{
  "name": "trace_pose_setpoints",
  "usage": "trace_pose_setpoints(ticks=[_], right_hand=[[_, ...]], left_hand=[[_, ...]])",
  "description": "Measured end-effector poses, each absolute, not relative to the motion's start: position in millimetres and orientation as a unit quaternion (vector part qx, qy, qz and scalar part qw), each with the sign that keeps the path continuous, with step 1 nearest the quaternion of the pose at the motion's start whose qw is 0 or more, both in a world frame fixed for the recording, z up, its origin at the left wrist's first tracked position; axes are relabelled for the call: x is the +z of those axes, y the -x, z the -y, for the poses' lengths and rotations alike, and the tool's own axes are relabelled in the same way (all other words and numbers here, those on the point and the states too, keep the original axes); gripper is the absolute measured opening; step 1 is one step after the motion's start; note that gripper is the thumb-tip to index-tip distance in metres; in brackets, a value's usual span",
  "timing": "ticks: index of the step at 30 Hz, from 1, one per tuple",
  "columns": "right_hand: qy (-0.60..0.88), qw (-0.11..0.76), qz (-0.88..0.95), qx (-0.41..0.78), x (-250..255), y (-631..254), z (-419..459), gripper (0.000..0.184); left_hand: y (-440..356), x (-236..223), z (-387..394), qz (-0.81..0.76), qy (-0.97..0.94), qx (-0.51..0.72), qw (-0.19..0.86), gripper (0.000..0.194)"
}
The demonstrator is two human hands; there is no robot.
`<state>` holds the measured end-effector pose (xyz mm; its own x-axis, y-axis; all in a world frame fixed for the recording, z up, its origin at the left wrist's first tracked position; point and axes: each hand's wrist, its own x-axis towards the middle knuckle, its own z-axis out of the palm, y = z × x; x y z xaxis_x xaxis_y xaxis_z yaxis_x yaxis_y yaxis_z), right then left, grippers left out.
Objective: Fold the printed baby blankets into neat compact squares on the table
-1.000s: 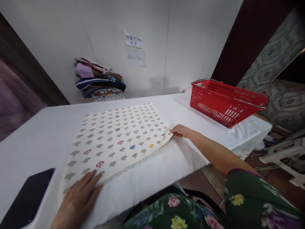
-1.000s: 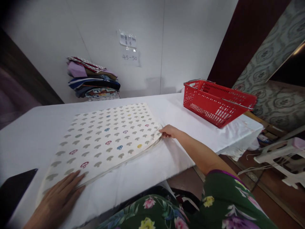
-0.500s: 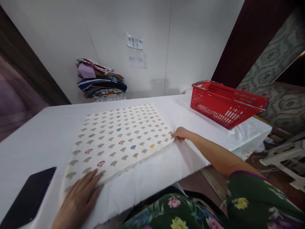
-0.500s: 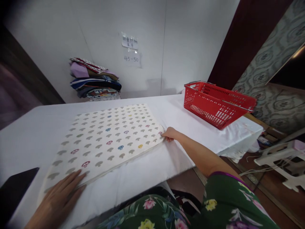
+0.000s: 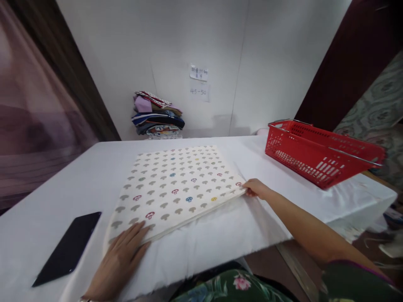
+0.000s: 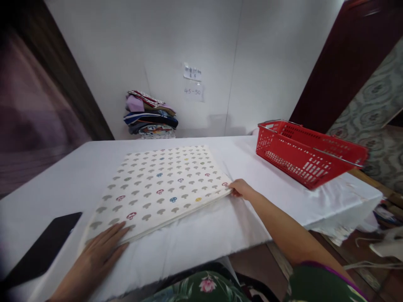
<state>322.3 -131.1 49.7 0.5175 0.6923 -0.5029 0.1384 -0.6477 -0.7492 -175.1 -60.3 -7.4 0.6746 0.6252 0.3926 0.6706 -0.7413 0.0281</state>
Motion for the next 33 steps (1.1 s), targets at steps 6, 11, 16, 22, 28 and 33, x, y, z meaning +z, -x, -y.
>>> trace_pose_setpoints(ticks=[6, 11, 16, 22, 28, 33], right_hand=[[0.799, 0.342, 0.264, 0.418, 39, -328, 137, 0.021], [0.791, 0.361, 0.269, 0.414, 34, -327, 140, 0.034], [0.779, 0.385, 0.280, 0.408, 25, -327, 145, 0.041], [0.752, 0.415, 0.323, 0.397, 29, -330, 154, 0.045], [0.764, 0.384, 0.392, 0.340, 34, -355, 166, 0.040], [0.797, 0.256, 0.477, 0.270, 10, -371, 170, 0.038]], left_hand=[[171, -2, 65, 0.357, 0.913, -0.183, 0.077, 0.047], [178, 3, 64, 0.352, 0.907, -0.212, 0.096, 0.044], [194, 9, 70, 0.371, 0.897, -0.212, 0.114, 0.038], [204, 14, 76, 0.416, 0.882, -0.190, 0.110, 0.055], [193, 29, 87, 0.390, 0.893, -0.193, 0.111, 0.047], [193, 28, 97, 0.370, 0.914, -0.146, 0.082, 0.050]])
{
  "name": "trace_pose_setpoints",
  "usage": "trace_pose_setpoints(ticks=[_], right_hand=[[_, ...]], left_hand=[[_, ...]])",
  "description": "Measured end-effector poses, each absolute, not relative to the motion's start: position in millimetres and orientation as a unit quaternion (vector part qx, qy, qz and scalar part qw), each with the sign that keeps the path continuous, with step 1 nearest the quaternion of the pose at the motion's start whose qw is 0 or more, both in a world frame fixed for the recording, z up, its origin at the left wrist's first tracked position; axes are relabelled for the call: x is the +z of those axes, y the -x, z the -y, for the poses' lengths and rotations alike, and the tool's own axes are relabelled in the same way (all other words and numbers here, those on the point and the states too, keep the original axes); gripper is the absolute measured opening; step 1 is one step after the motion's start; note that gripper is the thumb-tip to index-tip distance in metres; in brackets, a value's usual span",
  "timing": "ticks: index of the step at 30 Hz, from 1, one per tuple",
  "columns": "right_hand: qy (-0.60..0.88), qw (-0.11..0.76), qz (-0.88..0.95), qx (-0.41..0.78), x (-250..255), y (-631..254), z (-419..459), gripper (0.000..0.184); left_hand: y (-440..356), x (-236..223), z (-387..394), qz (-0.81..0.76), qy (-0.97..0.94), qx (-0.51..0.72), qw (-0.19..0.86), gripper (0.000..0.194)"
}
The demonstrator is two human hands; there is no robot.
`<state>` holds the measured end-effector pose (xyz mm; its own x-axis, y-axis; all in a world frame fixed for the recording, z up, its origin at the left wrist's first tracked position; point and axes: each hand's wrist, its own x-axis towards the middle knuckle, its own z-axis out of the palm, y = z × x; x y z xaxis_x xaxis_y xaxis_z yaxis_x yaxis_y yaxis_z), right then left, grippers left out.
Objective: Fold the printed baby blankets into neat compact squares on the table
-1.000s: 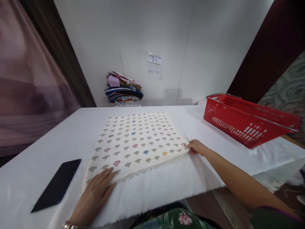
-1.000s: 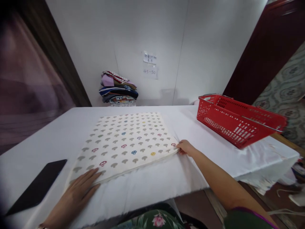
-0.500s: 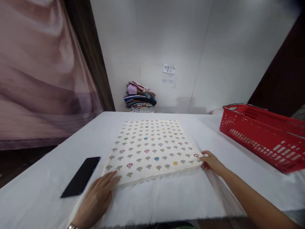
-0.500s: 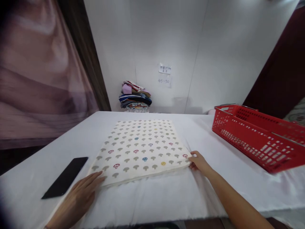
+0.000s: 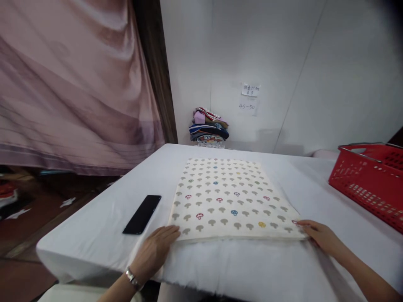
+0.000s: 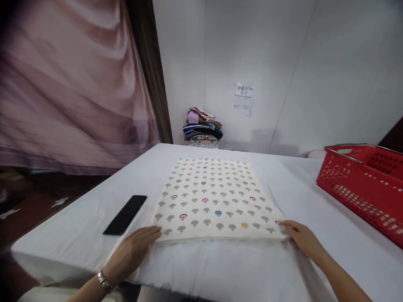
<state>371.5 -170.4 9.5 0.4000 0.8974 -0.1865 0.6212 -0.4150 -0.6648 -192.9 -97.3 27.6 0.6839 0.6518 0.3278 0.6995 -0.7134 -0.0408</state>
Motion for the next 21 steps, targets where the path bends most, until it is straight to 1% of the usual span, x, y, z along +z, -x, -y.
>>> trace_pose_setpoints(ticks=[3, 4, 7, 9, 11, 12, 13, 14, 18, 21], right_hand=[[0.803, 0.220, 0.517, 0.200, -2, -376, 173, 0.034], [0.803, 0.206, 0.527, 0.186, -3, -376, 173, 0.034], [0.803, 0.135, 0.561, 0.145, 2, -373, 173, 0.038], [0.793, 0.104, 0.596, 0.065, 13, -362, 168, 0.043], [0.757, 0.115, 0.642, -0.028, 24, -343, 156, 0.047], [0.727, 0.130, 0.672, -0.052, 29, -332, 149, 0.048], [0.701, 0.141, 0.697, -0.058, 31, -322, 141, 0.049], [0.685, 0.135, 0.715, -0.044, 30, -313, 134, 0.051], [0.713, 0.048, 0.698, 0.050, 10, -300, 122, 0.061], [0.725, 0.030, 0.684, 0.069, -7, -307, 126, 0.063]], left_hand=[[200, 31, 98, 0.380, 0.916, -0.122, 0.037, 0.056], [202, 35, 97, 0.384, 0.916, -0.117, 0.019, 0.054], [201, 50, 89, 0.414, 0.901, -0.128, -0.029, 0.039], [193, 57, 78, 0.437, 0.884, -0.165, -0.030, 0.034], [179, 56, 62, 0.442, 0.875, -0.197, -0.008, 0.037], [172, 53, 54, 0.439, 0.876, -0.201, 0.005, 0.039], [165, 47, 46, 0.437, 0.878, -0.196, 0.018, 0.041], [159, 40, 39, 0.439, 0.879, -0.187, 0.030, 0.044], [155, 9, 23, 0.456, 0.876, -0.148, 0.062, 0.055], [162, -6, 22, 0.449, 0.880, -0.140, 0.068, 0.059]])
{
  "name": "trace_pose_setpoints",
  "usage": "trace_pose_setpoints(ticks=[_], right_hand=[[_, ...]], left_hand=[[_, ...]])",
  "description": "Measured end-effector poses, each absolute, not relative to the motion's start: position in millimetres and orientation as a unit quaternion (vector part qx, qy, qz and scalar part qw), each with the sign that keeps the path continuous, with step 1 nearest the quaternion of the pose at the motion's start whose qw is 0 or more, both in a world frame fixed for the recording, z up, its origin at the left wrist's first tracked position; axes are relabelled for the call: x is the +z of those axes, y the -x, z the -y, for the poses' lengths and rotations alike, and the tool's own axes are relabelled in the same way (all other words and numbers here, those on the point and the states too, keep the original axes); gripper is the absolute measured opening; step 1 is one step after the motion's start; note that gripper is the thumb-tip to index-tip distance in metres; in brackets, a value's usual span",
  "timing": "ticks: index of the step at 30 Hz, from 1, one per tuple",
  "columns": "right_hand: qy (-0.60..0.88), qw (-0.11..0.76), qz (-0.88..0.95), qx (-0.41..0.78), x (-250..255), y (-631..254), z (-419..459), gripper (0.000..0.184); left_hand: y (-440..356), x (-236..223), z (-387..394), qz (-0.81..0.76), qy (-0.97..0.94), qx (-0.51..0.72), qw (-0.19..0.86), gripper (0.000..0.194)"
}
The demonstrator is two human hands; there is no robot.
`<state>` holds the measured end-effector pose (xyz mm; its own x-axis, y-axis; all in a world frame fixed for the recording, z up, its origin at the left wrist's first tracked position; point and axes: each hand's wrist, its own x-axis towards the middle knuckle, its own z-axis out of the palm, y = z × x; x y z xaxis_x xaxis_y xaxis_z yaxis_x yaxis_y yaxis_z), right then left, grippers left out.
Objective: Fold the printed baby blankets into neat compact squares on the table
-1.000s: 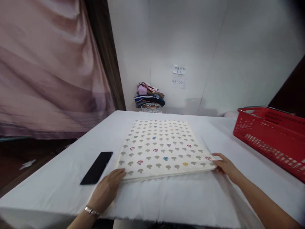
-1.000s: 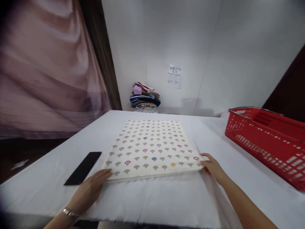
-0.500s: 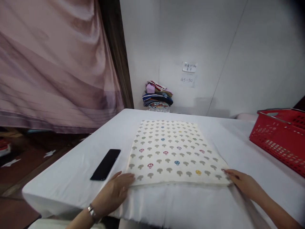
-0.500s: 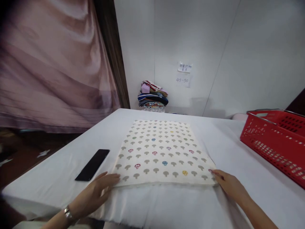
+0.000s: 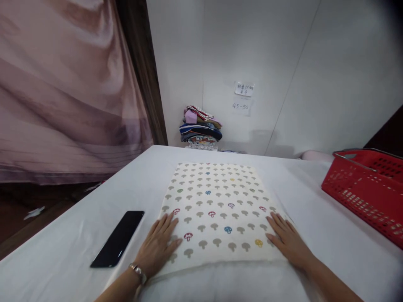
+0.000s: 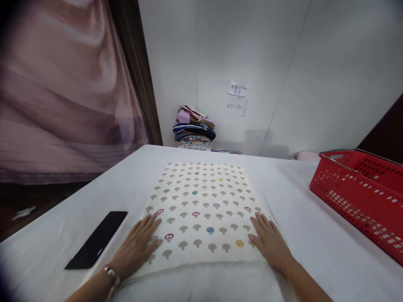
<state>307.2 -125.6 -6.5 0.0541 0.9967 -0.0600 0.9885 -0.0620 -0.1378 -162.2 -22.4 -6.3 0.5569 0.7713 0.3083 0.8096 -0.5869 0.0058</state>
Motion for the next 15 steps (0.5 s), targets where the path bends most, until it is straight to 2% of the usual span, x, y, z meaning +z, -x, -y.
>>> trace_pose_setpoints(ticks=[5, 9, 15], right_hand=[[0.727, 0.018, 0.678, 0.110, -2, -314, 125, 0.062], [0.721, 0.046, 0.683, 0.107, 16, -308, 92, 0.063], [0.675, 0.067, 0.726, 0.114, 32, -266, -27, 0.072]], left_hand=[[174, -11, 17, 0.443, 0.883, -0.146, 0.056, 0.056], [163, 13, -15, 0.461, 0.876, -0.142, 0.002, 0.050], [88, 61, -103, 0.517, 0.852, -0.063, -0.056, 0.069]])
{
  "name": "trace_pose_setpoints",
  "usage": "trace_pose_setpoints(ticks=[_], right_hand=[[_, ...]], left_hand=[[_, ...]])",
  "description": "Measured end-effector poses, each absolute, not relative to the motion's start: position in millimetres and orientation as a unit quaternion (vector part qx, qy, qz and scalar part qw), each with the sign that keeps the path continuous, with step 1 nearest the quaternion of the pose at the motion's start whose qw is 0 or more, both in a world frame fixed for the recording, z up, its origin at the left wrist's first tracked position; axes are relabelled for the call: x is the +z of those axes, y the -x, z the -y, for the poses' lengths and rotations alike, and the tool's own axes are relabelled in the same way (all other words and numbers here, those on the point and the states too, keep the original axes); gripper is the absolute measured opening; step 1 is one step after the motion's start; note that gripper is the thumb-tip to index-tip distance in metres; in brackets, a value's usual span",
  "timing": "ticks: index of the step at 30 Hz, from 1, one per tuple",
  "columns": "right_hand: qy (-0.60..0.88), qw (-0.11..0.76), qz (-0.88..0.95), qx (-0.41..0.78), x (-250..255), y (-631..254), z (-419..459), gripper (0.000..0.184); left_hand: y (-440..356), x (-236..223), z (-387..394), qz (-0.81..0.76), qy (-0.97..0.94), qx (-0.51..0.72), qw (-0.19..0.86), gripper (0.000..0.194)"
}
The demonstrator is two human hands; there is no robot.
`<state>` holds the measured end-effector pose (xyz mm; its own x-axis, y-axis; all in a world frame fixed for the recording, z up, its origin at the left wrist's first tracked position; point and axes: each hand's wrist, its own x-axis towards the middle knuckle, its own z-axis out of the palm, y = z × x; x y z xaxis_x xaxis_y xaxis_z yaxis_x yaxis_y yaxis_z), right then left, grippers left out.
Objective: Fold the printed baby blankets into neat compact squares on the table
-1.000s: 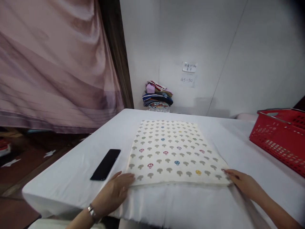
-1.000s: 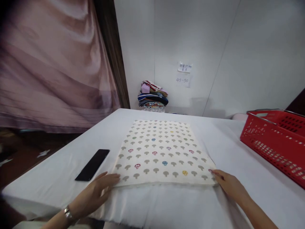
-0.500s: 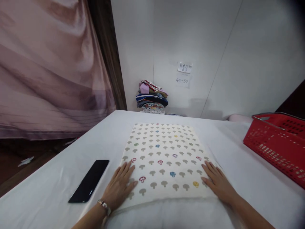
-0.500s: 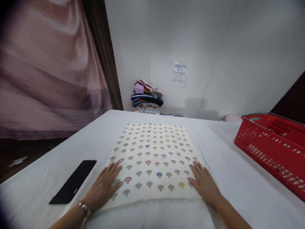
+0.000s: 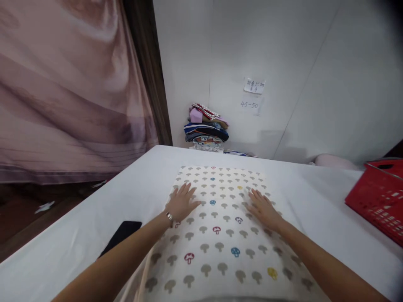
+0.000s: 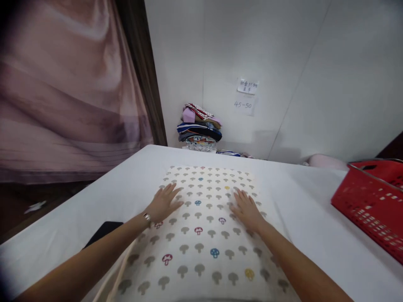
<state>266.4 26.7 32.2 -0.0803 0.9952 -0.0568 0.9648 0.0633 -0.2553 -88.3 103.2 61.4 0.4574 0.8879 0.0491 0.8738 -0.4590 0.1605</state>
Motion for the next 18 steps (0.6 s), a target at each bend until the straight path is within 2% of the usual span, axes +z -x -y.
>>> trace_pose_setpoints(ticks=[4, 8, 14, 18], right_hand=[[0.674, 0.058, 0.730, 0.097, 29, -242, -114, 0.072], [0.708, 0.037, 0.701, 0.072, 19, -254, -173, 0.066], [0.749, 0.024, 0.658, 0.073, -1, -294, -196, 0.067], [0.752, 0.031, 0.654, 0.082, 3, -286, -199, 0.066]], left_hand=[[49, 58, -176, -0.552, -0.831, 0.016, 0.063, 0.072], [50, 41, -237, -0.604, -0.796, -0.011, 0.048, 0.074], [76, 12, -268, -0.654, -0.753, 0.016, 0.076, 0.081], [72, 15, -270, -0.664, -0.742, 0.015, 0.085, 0.081]])
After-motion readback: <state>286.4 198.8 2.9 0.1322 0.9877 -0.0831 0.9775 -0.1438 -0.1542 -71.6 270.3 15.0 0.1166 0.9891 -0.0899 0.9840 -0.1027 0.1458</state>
